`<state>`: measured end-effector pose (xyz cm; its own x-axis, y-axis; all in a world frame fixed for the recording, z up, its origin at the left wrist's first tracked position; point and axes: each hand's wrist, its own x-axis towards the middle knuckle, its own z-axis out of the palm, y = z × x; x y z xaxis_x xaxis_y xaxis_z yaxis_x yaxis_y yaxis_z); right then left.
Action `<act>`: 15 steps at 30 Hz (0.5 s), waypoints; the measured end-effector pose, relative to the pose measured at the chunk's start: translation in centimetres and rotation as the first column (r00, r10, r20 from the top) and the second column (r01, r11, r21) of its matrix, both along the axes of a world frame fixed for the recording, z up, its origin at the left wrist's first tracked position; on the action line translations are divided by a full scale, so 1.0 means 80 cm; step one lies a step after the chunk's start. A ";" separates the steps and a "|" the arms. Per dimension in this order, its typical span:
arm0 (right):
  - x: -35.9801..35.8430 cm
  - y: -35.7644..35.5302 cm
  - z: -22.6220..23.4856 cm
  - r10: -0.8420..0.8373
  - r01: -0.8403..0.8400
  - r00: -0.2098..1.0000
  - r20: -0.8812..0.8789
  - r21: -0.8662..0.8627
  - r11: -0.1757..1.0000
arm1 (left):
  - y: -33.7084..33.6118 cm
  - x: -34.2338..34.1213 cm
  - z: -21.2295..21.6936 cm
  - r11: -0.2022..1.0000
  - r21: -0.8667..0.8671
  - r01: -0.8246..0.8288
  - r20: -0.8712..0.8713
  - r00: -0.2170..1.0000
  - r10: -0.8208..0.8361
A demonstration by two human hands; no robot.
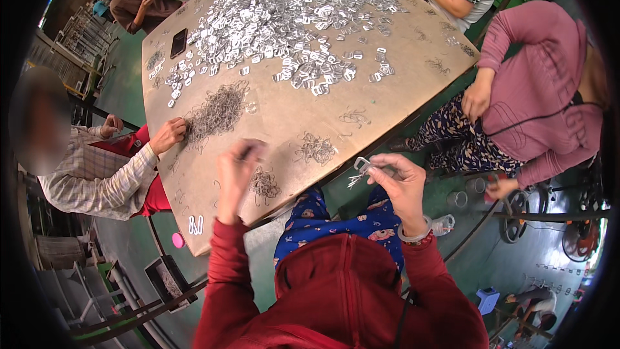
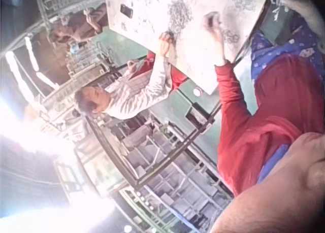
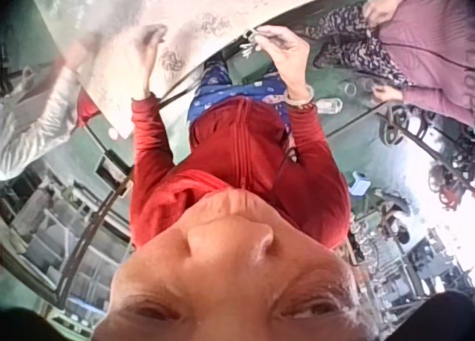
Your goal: The person picks up metal links and small metal plates from a table, joins them together by hand to form a chain of hooks, and then hangs the completed hook chain onto a metal rack.
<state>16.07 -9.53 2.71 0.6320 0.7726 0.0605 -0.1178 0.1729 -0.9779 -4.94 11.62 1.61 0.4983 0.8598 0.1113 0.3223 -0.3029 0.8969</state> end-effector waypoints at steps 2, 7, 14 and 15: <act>0.000 -0.006 -0.012 0.018 -0.016 0.999 0.031 -0.051 0.999 | -0.068 0.041 0.031 0.980 -0.006 0.198 0.117 0.974 -0.196; -0.013 -0.006 -0.002 0.002 -0.002 0.995 0.102 0.004 1.000 | -0.141 0.099 0.040 0.883 0.362 0.297 0.054 0.939 -0.338; -0.009 -0.009 -0.014 -0.011 0.000 0.996 0.085 0.122 0.993 | -0.146 0.114 0.031 0.884 0.334 0.326 0.090 0.923 -0.374; -0.009 -0.010 -0.014 0.007 -0.014 0.998 0.058 0.124 0.992 | -0.144 0.117 0.030 0.882 0.324 0.342 0.123 0.909 -0.397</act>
